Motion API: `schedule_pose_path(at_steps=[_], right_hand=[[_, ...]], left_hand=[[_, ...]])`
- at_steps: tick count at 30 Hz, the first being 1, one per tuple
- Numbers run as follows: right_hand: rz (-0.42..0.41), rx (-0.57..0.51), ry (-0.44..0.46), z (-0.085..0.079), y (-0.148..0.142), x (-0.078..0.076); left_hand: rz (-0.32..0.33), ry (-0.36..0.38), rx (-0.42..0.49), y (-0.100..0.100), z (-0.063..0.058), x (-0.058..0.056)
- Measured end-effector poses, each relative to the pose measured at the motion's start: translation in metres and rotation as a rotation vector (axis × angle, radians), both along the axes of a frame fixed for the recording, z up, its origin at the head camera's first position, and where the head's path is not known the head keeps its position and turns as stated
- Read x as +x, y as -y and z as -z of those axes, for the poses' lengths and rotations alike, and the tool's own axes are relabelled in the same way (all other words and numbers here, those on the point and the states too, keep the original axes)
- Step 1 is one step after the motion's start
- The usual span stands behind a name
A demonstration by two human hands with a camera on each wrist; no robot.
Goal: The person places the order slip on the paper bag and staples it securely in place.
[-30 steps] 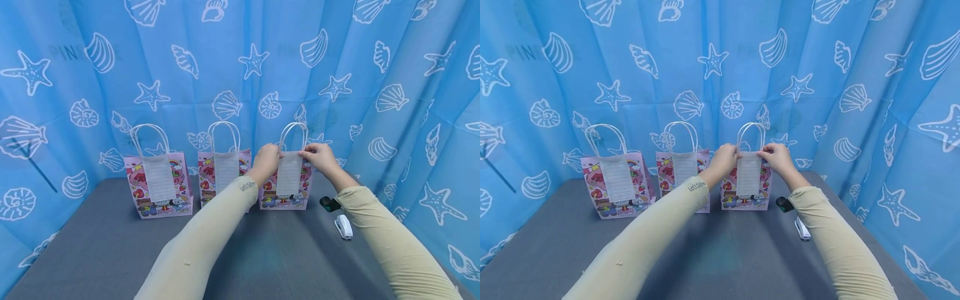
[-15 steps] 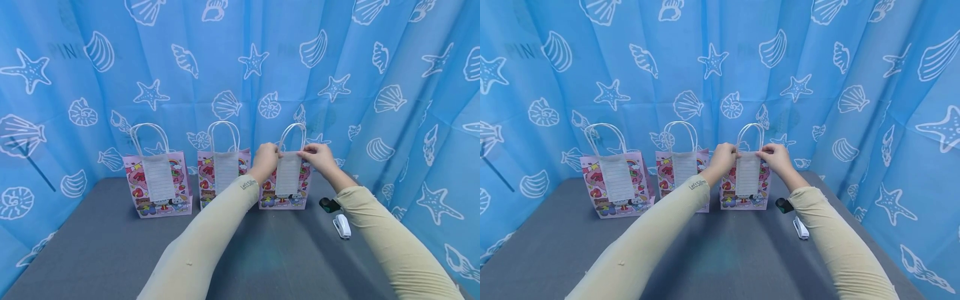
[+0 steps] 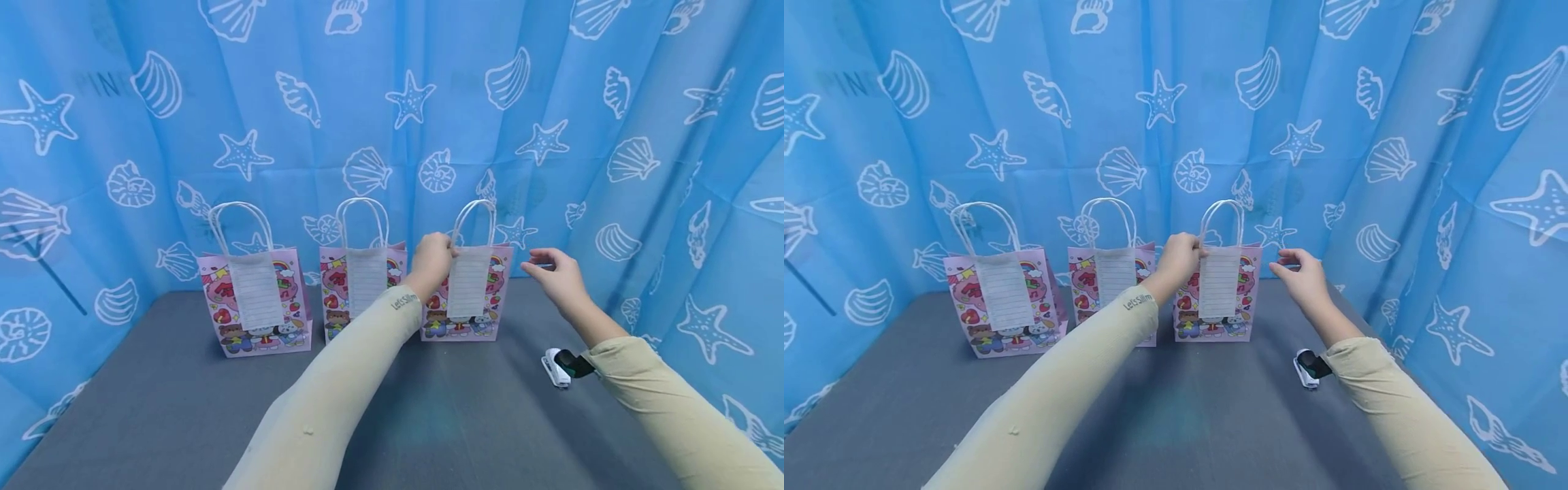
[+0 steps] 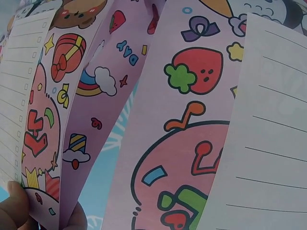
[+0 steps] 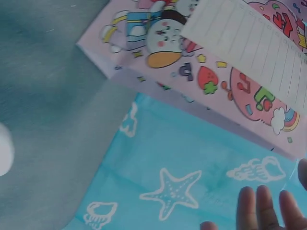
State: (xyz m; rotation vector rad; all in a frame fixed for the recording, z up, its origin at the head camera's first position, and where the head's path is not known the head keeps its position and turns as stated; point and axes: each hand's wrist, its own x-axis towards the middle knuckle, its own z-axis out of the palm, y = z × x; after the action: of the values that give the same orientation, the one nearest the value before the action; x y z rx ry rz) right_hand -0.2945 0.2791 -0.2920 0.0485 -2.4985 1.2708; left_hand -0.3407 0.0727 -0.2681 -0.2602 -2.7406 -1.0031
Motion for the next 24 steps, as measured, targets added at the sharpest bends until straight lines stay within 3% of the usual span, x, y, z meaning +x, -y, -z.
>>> schedule_pose_path(at_steps=[7,16,24], right_hand=[[0.051,0.043,0.060,0.009,-0.017,0.016],[0.084,0.027,0.240,0.028,-0.039,0.038],[0.110,-0.009,0.332,0.046,-0.058,0.044]], left_hand=[[0.006,-0.016,-0.003,0.001,0.002,-0.001],[0.002,-0.011,-0.024,0.001,0.001,-0.002],[0.006,-0.009,-0.045,0.002,0.000,-0.001]])
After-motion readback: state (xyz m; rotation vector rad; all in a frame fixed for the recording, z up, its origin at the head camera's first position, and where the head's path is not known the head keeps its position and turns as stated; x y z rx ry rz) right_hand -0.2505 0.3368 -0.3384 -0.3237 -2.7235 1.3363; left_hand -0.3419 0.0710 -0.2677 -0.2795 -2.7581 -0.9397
